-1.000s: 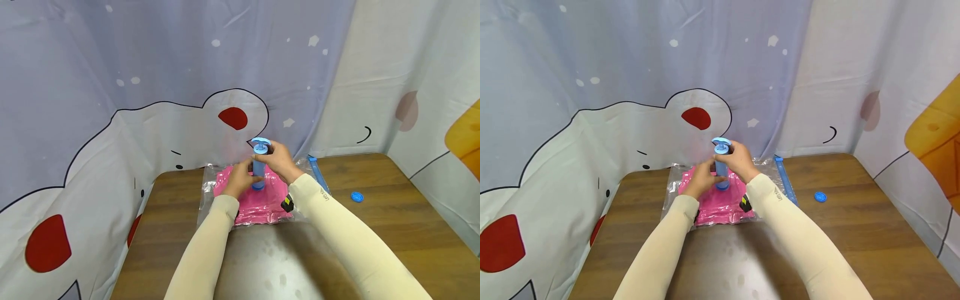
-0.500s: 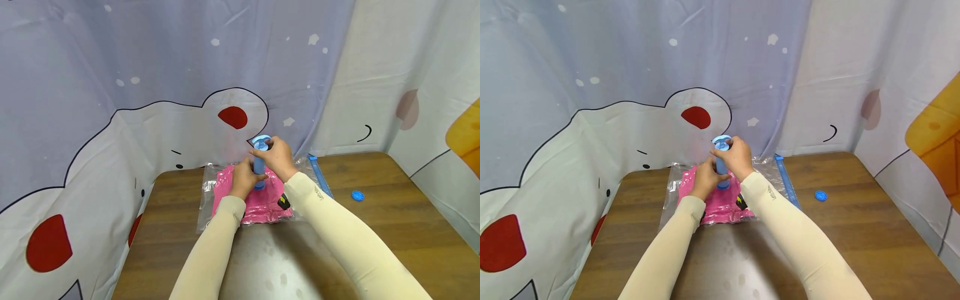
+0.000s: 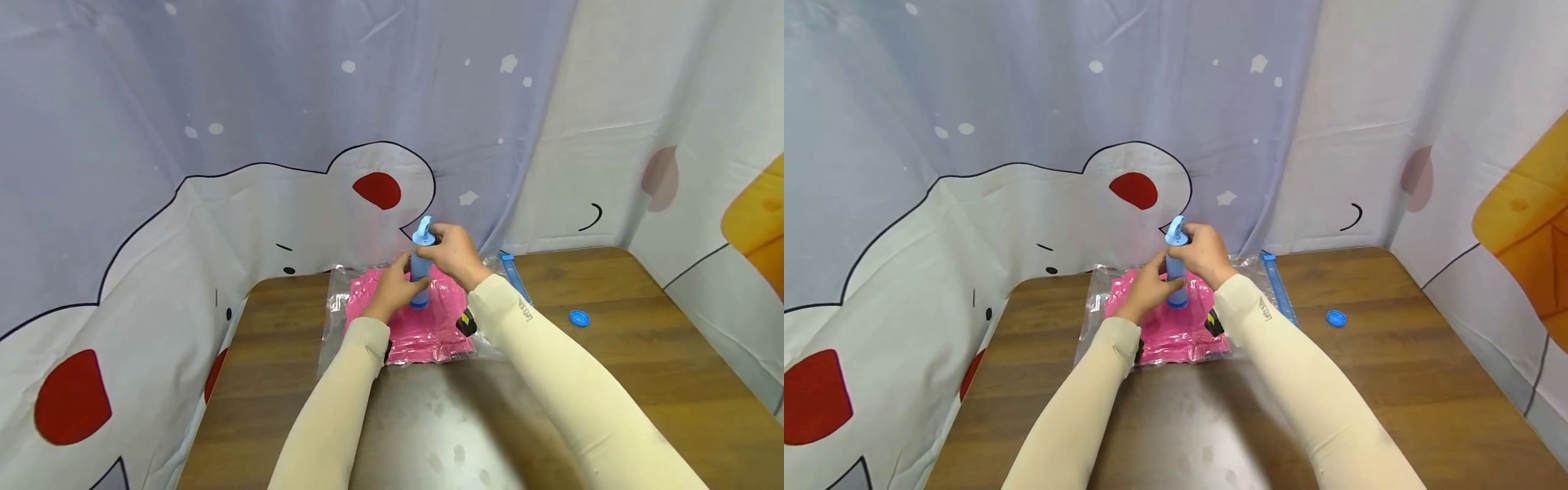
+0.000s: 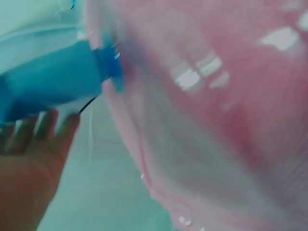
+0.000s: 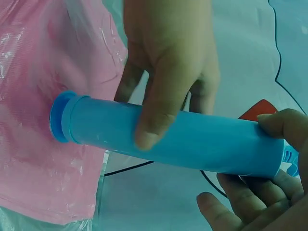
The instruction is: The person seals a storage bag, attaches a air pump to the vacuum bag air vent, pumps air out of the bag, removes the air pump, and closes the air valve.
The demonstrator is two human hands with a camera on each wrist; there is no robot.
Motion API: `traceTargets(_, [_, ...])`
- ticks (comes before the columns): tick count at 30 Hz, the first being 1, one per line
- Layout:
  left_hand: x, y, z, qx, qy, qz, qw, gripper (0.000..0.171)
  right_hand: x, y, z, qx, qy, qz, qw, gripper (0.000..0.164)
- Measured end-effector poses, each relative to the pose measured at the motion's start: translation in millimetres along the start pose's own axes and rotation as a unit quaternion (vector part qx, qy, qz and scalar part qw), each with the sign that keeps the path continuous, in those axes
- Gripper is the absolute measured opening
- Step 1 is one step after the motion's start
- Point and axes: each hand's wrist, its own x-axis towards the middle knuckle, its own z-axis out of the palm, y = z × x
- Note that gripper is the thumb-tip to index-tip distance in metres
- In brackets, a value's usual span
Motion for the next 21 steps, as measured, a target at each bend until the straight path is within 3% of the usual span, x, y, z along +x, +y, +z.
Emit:
traceTargets(4, [5.2,5.3,-8.8,0.014,-0.031,0.009,0.9994,0.056,0,-2,-1,0.018,-0.015,0.002,1.000,0.045])
traceTargets(6, [7.4,4.2,-8.6,0.029,-0.029,0.016,0.9990,0.049,-1,-1,-1,0.027,-0.017,0.000,1.000,0.045])
traceTargets(11, [6.9,-2.7,-2.6,0.052,0.021,0.018,0.9982,0.051,-3,2,2,0.008,-0.017,-0.012,1.000,0.042])
traceTargets(14, [5.4,-3.6,4.5,0.075,0.053,0.014,0.9957,0.056,-6,4,5,-0.003,-0.006,-0.012,1.000,0.049])
traceTargets(18, [3.0,-1.2,13.4,0.128,0.094,0.004,0.9873,0.055,-11,3,8,-0.003,0.034,-0.004,0.999,0.067])
traceTargets(21, [1.1,1.8,16.7,0.158,0.122,-0.004,0.9799,0.052,-12,0,9,-0.017,0.061,-0.004,0.998,0.067])
